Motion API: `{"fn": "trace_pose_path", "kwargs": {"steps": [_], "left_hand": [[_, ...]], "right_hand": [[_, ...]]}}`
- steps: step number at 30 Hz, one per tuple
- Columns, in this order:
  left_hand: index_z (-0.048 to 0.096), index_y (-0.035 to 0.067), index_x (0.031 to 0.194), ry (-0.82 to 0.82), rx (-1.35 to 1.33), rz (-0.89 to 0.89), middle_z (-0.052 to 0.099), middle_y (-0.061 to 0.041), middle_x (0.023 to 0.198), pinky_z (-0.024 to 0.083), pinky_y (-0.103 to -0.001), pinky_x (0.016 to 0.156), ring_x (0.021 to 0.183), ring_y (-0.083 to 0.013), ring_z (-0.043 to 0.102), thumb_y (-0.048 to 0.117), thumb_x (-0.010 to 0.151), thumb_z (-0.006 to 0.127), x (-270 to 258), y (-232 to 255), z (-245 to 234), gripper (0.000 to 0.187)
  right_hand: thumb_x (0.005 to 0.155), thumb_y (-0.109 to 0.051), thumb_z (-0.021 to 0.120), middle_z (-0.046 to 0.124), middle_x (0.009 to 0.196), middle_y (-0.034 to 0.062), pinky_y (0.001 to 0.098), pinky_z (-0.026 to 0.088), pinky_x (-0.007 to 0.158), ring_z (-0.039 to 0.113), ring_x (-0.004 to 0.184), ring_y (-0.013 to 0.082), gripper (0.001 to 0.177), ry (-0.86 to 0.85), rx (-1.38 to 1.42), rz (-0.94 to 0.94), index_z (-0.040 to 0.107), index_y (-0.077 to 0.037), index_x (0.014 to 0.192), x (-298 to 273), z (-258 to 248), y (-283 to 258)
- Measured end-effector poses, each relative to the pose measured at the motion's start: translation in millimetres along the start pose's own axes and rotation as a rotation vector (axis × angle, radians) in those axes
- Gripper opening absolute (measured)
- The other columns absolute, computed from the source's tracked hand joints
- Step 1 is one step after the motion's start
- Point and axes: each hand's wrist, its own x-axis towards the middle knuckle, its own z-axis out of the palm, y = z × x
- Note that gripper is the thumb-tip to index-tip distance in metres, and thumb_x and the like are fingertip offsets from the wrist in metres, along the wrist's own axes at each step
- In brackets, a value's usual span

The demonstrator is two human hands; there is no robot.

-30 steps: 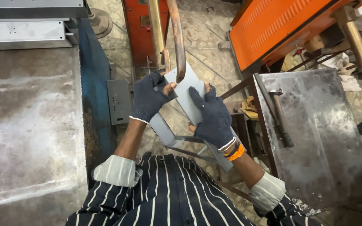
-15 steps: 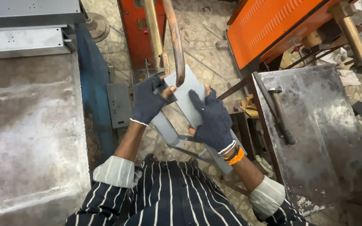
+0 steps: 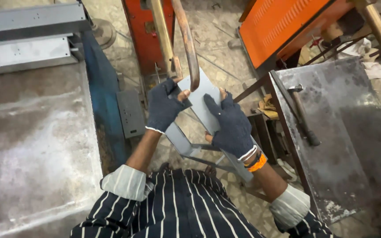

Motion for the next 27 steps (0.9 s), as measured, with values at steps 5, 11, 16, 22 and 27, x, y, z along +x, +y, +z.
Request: {"fn": "trace_pose_path", "kwargs": {"steps": [5,11,16,22,27], "left_hand": [[0.062,0.002,0.13,0.036,-0.096,0.031,0.072,-0.01,0.099,0.057,-0.032,0.081,0.089,-0.0145,0.069,0.017,0.083,0.082,-4,-10,12,0.053],[0.043,0.006,0.147,0.079,-0.229,-0.197,0.071,-0.01,0.11,0.06,-0.031,0.074,0.089,-0.0152,0.069,0.0,0.077,0.076,3,11,15,0.078],[0.049,0.001,0.138,0.098,-0.132,-0.059,0.071,-0.011,0.113,0.058,-0.029,0.082,0.098,-0.0142,0.071,0.0,0.076,0.084,5,0,10,0.071],[0.059,0.001,0.129,0.144,-0.194,-0.097,0.071,-0.008,0.104,0.056,-0.029,0.082,0.09,-0.0136,0.068,0.008,0.089,0.082,12,-22,23,0.047],[0.066,0.001,0.106,0.283,-0.36,-0.175,0.074,-0.004,0.093,0.055,-0.026,0.08,0.084,-0.0109,0.07,0.006,0.083,0.083,12,-30,32,0.029]], "right_hand": [[0.045,-0.024,0.09,0.036,0.155,0.0317,0.0491,0.053,0.092,0.059,0.116,0.0492,0.107,0.035,0.018,-0.027,0.053,-0.02,0.146,-4,6,6],[0.044,-0.024,0.089,0.034,0.157,0.0309,0.0487,0.054,0.089,0.061,0.111,0.048,0.109,-0.009,-0.001,0.005,0.052,-0.021,0.147,-3,1,0],[0.043,-0.024,0.089,0.036,0.153,0.033,0.0492,0.054,0.088,0.061,0.109,0.048,0.111,0.021,-0.022,-0.057,0.051,-0.02,0.147,-2,-3,0],[0.05,-0.028,0.089,0.041,0.15,0.0309,0.0501,0.054,0.083,0.062,0.101,0.0458,0.107,-0.046,-0.058,-0.014,0.05,-0.025,0.149,1,-10,3],[0.055,-0.029,0.088,0.039,0.151,0.0312,0.049,0.055,0.086,0.063,0.102,0.0448,0.103,-0.08,-0.038,0.012,0.049,-0.026,0.15,-3,-14,2]]}}
